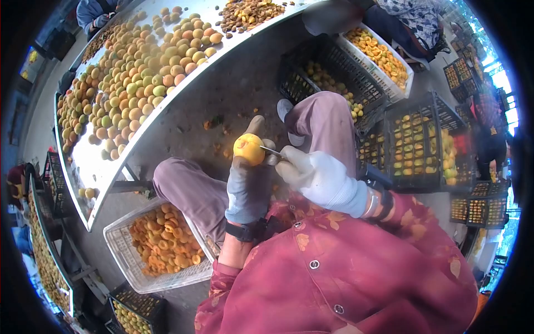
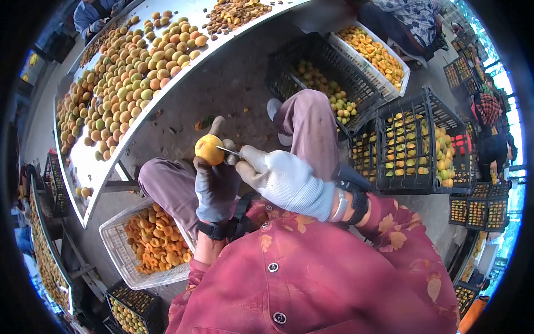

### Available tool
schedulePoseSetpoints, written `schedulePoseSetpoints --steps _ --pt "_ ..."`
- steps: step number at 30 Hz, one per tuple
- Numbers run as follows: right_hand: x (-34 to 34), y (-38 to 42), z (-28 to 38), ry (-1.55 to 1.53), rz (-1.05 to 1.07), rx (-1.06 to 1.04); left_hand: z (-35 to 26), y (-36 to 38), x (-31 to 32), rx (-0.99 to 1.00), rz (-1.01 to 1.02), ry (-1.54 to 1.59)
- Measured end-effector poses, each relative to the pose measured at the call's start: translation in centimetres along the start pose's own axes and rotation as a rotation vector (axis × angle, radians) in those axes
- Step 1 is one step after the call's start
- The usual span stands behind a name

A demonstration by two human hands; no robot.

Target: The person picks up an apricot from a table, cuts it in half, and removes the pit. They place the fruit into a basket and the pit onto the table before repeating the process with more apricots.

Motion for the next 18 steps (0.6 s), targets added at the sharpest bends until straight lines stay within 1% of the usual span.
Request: schedulePoseSetpoints --steps 1,3,4,5,6,7,8,9,10,11,12,14,15,16,17,18 --pt "-0.1 0.1 -0.1 -0.001 -0.003 -0.002 -0.3 -0.1 0.0 -0.003 0.017 -0.097" --pt "-0.7 -0.1 -0.1 -0.156 0.088 0.203 -1.1 -0.1 0.2 -0.009 0.048 -0.292" --pt "-0.8 -0.2 -0.4 -0.158 0.088 0.202 -2.1 -0.1 0.9 -0.029 0.023 -0.326" --pt "-1.0 -0.3 -0.8 -0.06 0.111 0.089 -2.2 -0.1 0.9 -0.03 0.025 -0.33" --pt "-1.2 -0.4 -1.1 0.04 0.135 -0.024 -2.4 -0.1 0.9 0.035 0.0 -0.466" --pt "-1.2 -0.4 -1.3 0.04 0.134 -0.026 -2.5 -0.2 0.9 0.102 -0.026 -0.6" --pt "-1.2 -0.5 -1.5 0.137 0.119 -0.15 -2.9 -0.2 0.8 0.13 -0.022 -0.705" --pt "-1.3 -0.6 -1.2 0.232 0.103 -0.272 -3.3 -0.1 0.6 0.131 -0.022 -0.706" --pt "-1.5 -0.7 -0.8 0.232 0.103 -0.273 -3.6 0.0 0.3 0.04 -0.008 -0.667" --pt "-1.9 -0.8 -0.3 0.062 0.156 -0.082 -3.7 0.1 0.3 -0.051 0.006 -0.628" --pt "-2.0 -1.0 0.1 -0.109 0.206 0.109 -3.4 0.1 0.4 -0.05 0.007 -0.63" --pt "-1.1 -0.9 0.6 -0.092 0.183 0.121 -2.0 0.0 0.7 -0.039 0.053 -0.328" --pt "-0.7 -0.7 0.9 -0.072 0.162 0.135 -1.4 0.0 0.7 -0.043 0.059 -0.328" --pt "-0.7 -0.7 1.7 -0.165 0.12 0.219 -0.8 0.0 0.7 -0.058 0.047 -0.325" --pt "-0.4 -0.6 1.5 -0.162 0.118 0.218 -0.4 -0.1 0.8 -0.072 0.034 -0.323" --pt "0.1 -0.5 1.1 -0.123 0.091 0.195 -0.3 -0.2 1.3 -0.044 0.034 -0.298"
Point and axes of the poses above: each hand's wrist, its own y-axis away from the middle knuckle, its own x-axis out of the palm, z = x × y, the point moved 1 cm from there along -y, towards the middle knuckle, and after that the axes turned 8 degrees about -y, right-handed, at the moved point
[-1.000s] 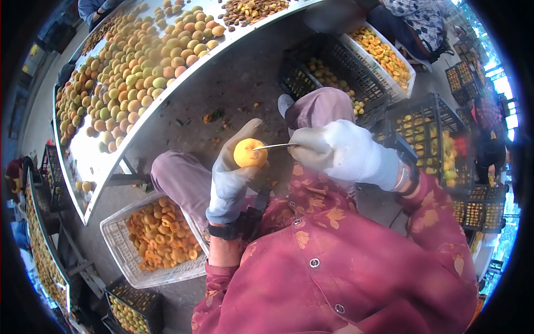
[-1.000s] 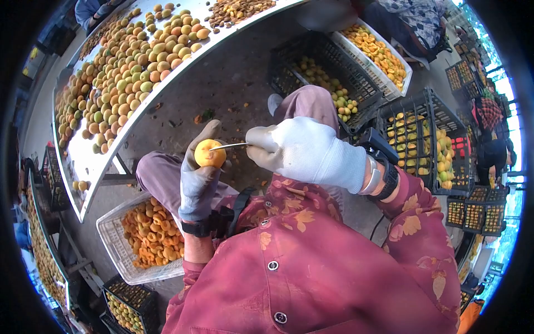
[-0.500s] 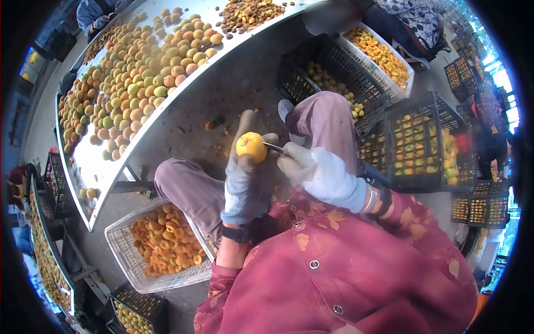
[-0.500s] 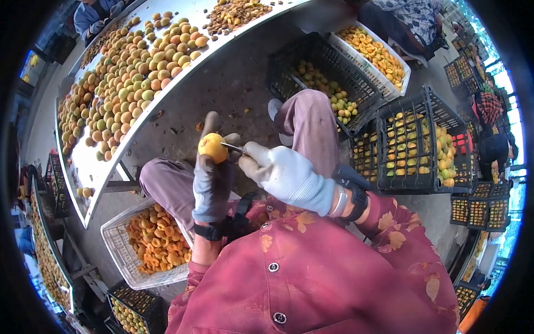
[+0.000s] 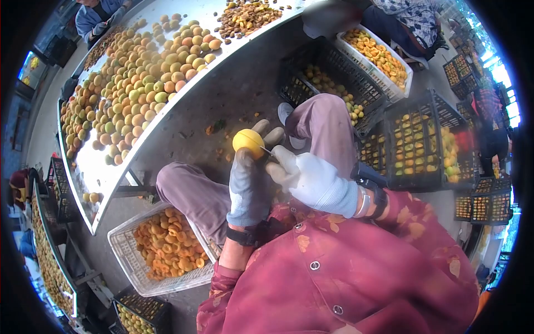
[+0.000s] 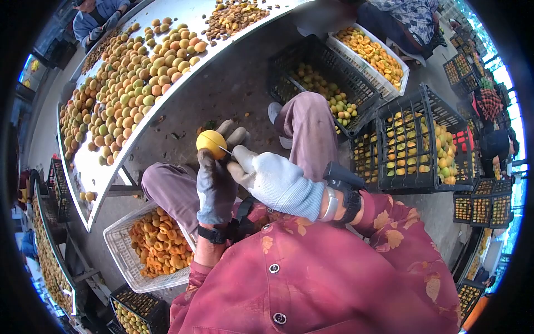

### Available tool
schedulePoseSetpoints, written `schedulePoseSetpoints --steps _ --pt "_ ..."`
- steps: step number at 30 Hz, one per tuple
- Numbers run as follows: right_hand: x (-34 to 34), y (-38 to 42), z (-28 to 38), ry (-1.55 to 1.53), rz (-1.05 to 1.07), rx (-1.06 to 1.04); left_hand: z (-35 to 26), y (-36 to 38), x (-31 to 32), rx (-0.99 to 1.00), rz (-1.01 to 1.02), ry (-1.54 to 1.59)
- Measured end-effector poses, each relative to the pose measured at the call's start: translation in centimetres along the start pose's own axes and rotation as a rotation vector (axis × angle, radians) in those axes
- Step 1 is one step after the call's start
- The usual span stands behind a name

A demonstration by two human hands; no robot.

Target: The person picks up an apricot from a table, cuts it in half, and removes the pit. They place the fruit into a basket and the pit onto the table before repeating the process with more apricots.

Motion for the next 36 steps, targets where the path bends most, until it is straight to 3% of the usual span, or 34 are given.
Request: schedulePoseSetpoints --steps 4,6,8,10,11,13,15,18,20,23,25,27,31,36 --pt "0.3 -0.2 -1.4 0.176 -0.041 -0.127 -0.4 -0.7 -0.1 0.053 -0.058 -0.046" --pt "-0.3 -0.6 -1.4 0.133 -0.004 -0.086 -1.6 -1.2 -1.8 0.145 -0.068 -0.397" --pt "-0.1 -0.8 -1.8 0.091 0.02 -0.045 -2.7 -0.4 -1.6 0.089 -0.109 -0.47" --pt "-0.2 -0.9 -2.5 0.145 -0.05 -0.342 -2.8 -0.4 -1.1 0.08 -0.181 -0.515" --pt "-0.6 -0.5 -2.0 0.312 -0.068 -0.477 -2.7 -0.2 -1.0 0.046 -0.203 -0.5" --pt "-0.4 -0.6 -0.8 0.106 -0.039 -0.13 -1.6 -0.3 -1.9 0.081 -0.159 -0.434" --pt "0.9 -0.5 -1.7 0.07 -0.097 -0.047 -1.4 -0.2 -1.2 0.089 -0.151 -0.522" --pt "1.7 -0.5 -2.0 0.085 -0.204 -0.023 -0.2 -0.6 -1.0 -0.011 -0.096 -0.222" --pt "1.4 -0.7 -2.0 0.06 -0.14 0.039 0.3 -0.9 -1.4 -0.027 -0.113 -0.256" --pt "0.9 -0.9 -2.7 0.003 -0.081 0.075 -0.7 -0.8 -1.3 -0.075 -0.174 -0.399" --pt "0.6 -1.0 -3.2 0.037 -0.031 0.089 -1.4 -1.1 -1.3 -0.089 -0.258 -0.736" --pt "0.7 -0.9 -3.3 0.074 0.016 0.02 -1.5 -1.0 -0.4 -0.123 -0.282 -0.732" --pt "0.1 -1.2 -3.0 0.054 -0.02 -0.111 -1.0 -0.8 -0.4 0.012 -0.333 -0.795" --pt "0.0 -1.4 -2.9 0.084 0.011 -0.051 -0.8 -0.9 -0.4 -0.123 -0.32 -0.751"
Point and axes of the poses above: each hand's wrist, its own y-axis away from the middle knuckle, its own x-axis out of the palm, z = x × y, the point moved 1 cm from there along -y, towards the middle knuckle, and after that the axes turned 8 degrees about -y, right-handed, at the moved point
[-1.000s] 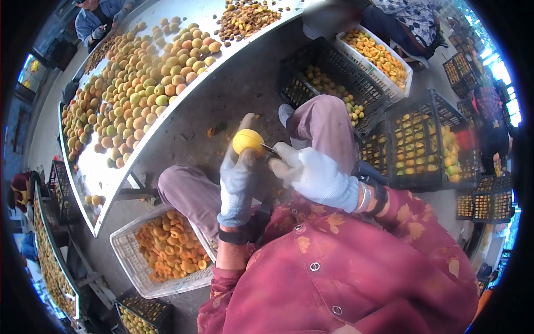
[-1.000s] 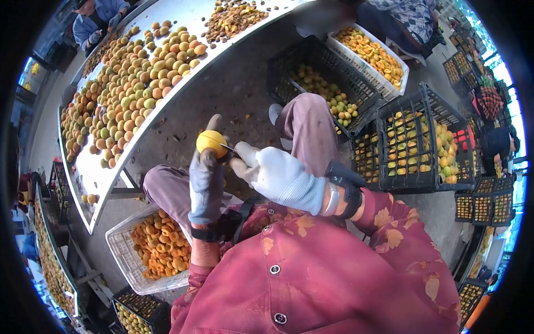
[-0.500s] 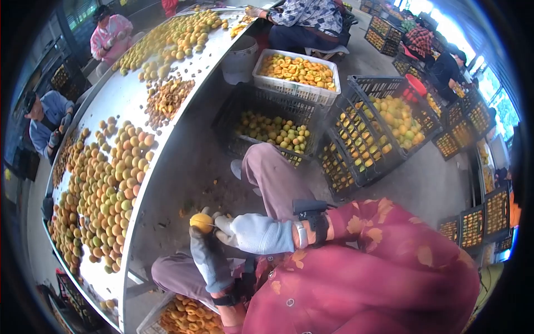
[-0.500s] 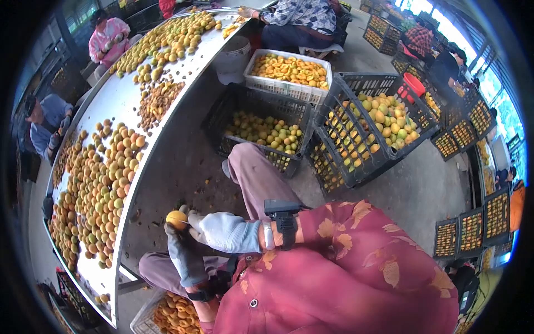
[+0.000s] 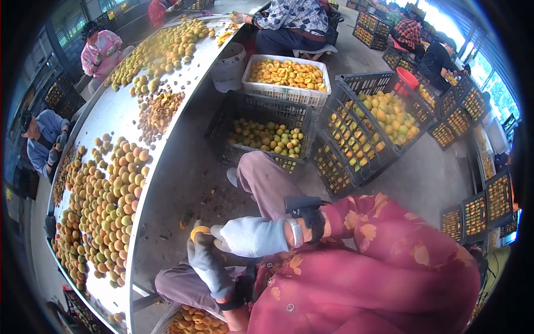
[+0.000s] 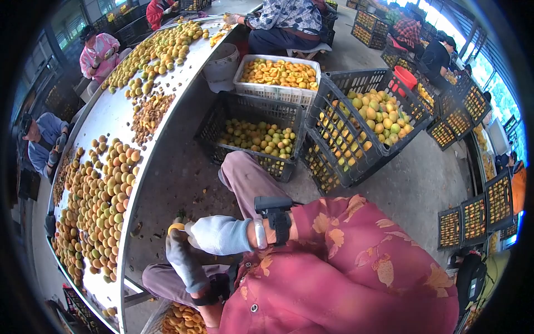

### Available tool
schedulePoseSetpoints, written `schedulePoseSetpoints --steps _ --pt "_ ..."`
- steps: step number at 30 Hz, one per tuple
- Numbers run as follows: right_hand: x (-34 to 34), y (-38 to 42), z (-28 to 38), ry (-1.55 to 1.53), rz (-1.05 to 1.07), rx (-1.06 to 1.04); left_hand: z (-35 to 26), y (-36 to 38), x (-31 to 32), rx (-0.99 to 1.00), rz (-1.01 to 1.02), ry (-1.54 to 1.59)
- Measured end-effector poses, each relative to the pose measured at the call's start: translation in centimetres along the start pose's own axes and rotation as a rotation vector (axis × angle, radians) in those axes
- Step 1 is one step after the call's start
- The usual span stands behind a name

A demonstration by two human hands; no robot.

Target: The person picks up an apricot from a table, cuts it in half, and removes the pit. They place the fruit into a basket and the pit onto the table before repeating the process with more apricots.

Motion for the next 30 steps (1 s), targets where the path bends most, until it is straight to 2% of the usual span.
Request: schedulePoseSetpoints --steps 1,3,4,7,8,10,11,13,15,17,19,21,25,29,30 --pt "0.6 0.1 -0.3 0.002 -0.044 -0.026 0.8 -0.4 0.1 0.0 0.0 0.0" --pt "1.4 -0.2 -0.6 -0.018 -0.049 0.046 3.2 -1.6 0.8 -0.102 0.098 0.543" --pt "1.8 -0.3 -0.7 -0.042 -0.053 0.122 3.7 -1.8 0.6 -0.113 0.175 0.592" --pt "2.4 0.1 -1.2 -0.035 -0.088 0.123 3.3 -1.2 0.4 -0.127 0.242 0.616" --pt "2.8 0.4 -1.5 -0.037 -0.084 0.124 3.2 -1.2 0.2 -0.13 0.239 0.616" --pt "3.5 0.7 -2.3 0.126 -0.092 0.072 3.0 -1.7 -0.9 -0.086 0.147 0.254" --pt "3.7 0.8 -3.0 0.122 -0.09 0.071 2.9 -2.1 -1.0 -0.088 0.143 0.251" --pt "4.1 1.0 -3.4 0.176 -0.189 -0.141 2.2 -2.3 -1.3 0.021 0.035 -0.117" --pt "3.3 1.1 -2.6 0.24 -0.224 -0.144 0.2 -1.5 -0.2 0.084 -0.03 -0.022" --pt "3.9 0.7 -3.3 0.3 -0.25 -0.21 0.3 -1.7 -0.4 0.009 -0.014 0.064" --pt "2.9 1.1 -2.1 0.329 -0.236 -0.187 -0.5 -1.3 -0.3 0.015 0.006 0.075" --pt "2.9 0.3 -1.9 0.229 -0.196 -0.089 -0.4 -1.0 -0.3 0.009 -0.007 0.107" --pt "2.7 -0.5 -1.9 0.126 -0.184 -0.174 -0.9 -0.5 -0.4 0.12 -0.116 0.13" --pt "2.2 -0.5 -1.7 -0.025 -0.06 -0.121 -0.9 0.3 -0.9 0.179 -0.112 0.144" --pt "2.3 -0.7 -1.9 -0.058 -0.087 -0.188 -0.7 0.4 -1.1 0.197 -0.091 0.108"
Point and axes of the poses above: each hand's wrist, its own y-axis away from the middle knuckle, its own x-axis out of the palm, z = x × y, the point moved 1 cm from there along -y, towards the middle knuckle, and after that the axes turned 8 degrees about -y, right-handed, at the moved point
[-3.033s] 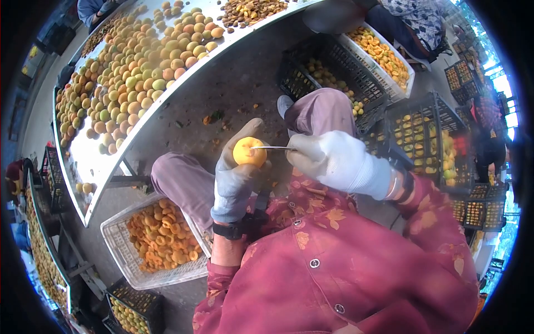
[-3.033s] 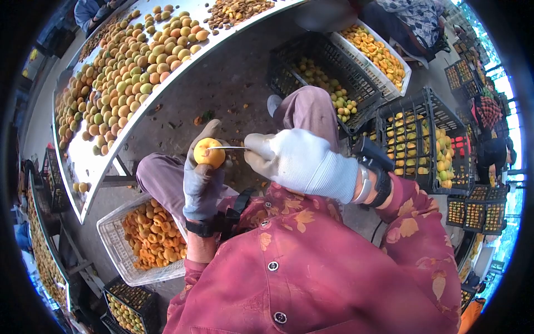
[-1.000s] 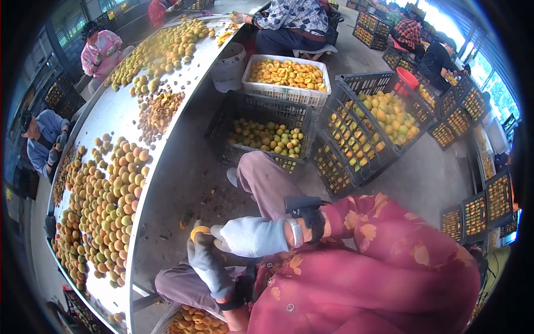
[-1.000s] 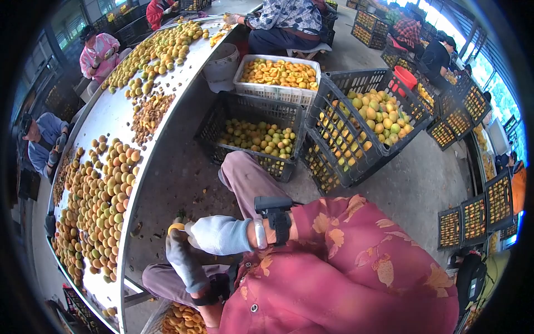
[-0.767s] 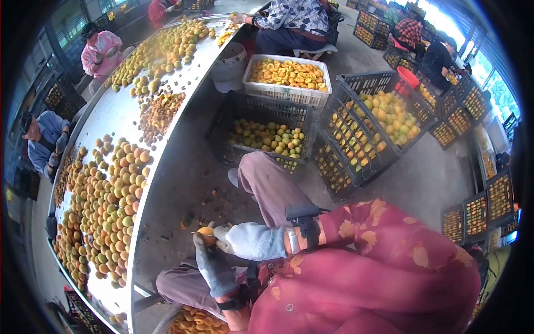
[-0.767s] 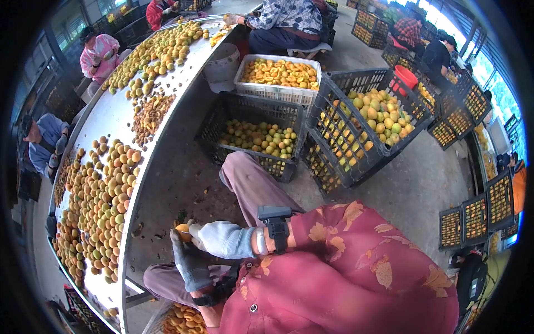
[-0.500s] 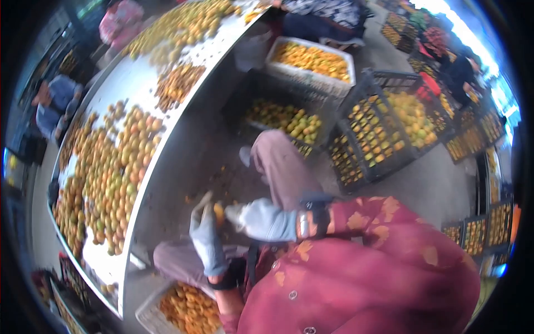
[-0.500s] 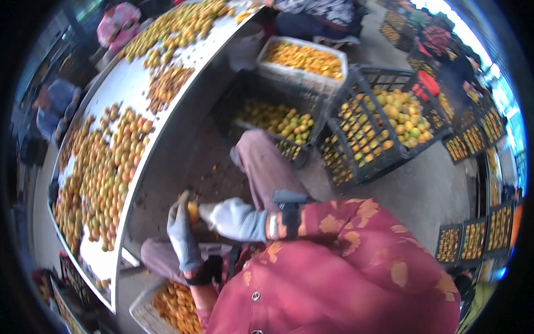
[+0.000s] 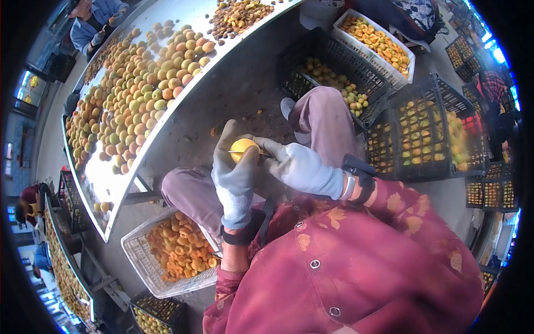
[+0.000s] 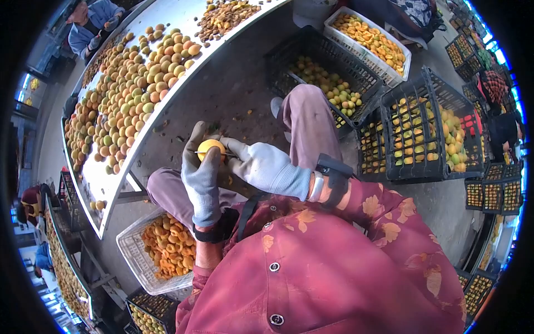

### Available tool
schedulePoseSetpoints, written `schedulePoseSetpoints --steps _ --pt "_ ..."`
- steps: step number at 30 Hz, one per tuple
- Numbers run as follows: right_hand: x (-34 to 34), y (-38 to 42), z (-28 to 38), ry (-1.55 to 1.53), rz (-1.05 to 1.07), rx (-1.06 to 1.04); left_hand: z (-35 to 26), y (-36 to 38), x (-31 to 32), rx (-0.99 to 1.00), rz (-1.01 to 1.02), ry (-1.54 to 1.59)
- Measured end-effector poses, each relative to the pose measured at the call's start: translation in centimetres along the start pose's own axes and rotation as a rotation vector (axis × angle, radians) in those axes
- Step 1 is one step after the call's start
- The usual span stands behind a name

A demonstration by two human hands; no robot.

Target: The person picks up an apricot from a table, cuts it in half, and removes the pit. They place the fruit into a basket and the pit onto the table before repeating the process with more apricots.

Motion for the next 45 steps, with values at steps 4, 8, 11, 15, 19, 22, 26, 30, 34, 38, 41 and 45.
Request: schedulePoseSetpoints --steps 4,8,11,15,19,22,26,30,34,38,41,45 --pt "-0.6 0.1 1.0 -0.125 0.039 0.167 1.4 0.2 -0.4 0.132 0.012 -0.07" --pt "-0.9 0.0 0.1 -0.071 0.138 -0.04 0.6 1.1 -0.9 0.097 0.051 0.0" --pt "-2.1 -0.8 0.9 -0.133 0.322 0.125 0.9 1.7 -1.7 0.033 0.123 0.076" --pt "-3.2 -2.1 1.2 -0.578 0.555 0.59 1.2 2.3 -1.8 0.016 0.155 0.112" --pt "-3.1 -2.6 1.6 -0.195 0.546 0.498 1.9 2.6 -2.2 -0.096 0.161 0.152" --pt "-3.4 -2.7 2.7 -0.114 0.569 0.492 1.8 2.6 -2.0 -0.095 0.186 0.359" --pt "-2.3 -2.4 2.2 0.065 0.618 0.35 3.7 2.5 -2.5 -0.189 0.149 0.644" --pt "-1.8 -1.4 1.8 0.217 0.538 -0.049 3.8 2.6 -2.9 -0.273 0.126 0.67" --pt "-1.6 -0.7 1.9 0.288 0.478 -0.117 3.8 3.1 -4.7 -0.231 -0.014 0.638" --pt "-3.2 -1.0 5.0 0.097 0.508 0.052 3.7 5.9 -13.6 -0.067 -0.479 0.513" --pt "-3.3 -0.9 4.9 -0.196 0.436 0.347 6.3 9.0 -22.1 -0.15 -0.868 0.4" --pt "-2.8 -1.2 3.6 -0.323 0.446 0.429 20.6 15.3 -34.4 -0.453 -1.129 0.36"
Point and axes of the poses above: each hand's wrist, its own y-axis away from the middle knuckle, its own x-axis out of the palm, z = x × y, the point moved 1 cm from there along -y, towards the middle knuckle, and after that the axes turned 8 degrees about -y, right-handed, at the moved point
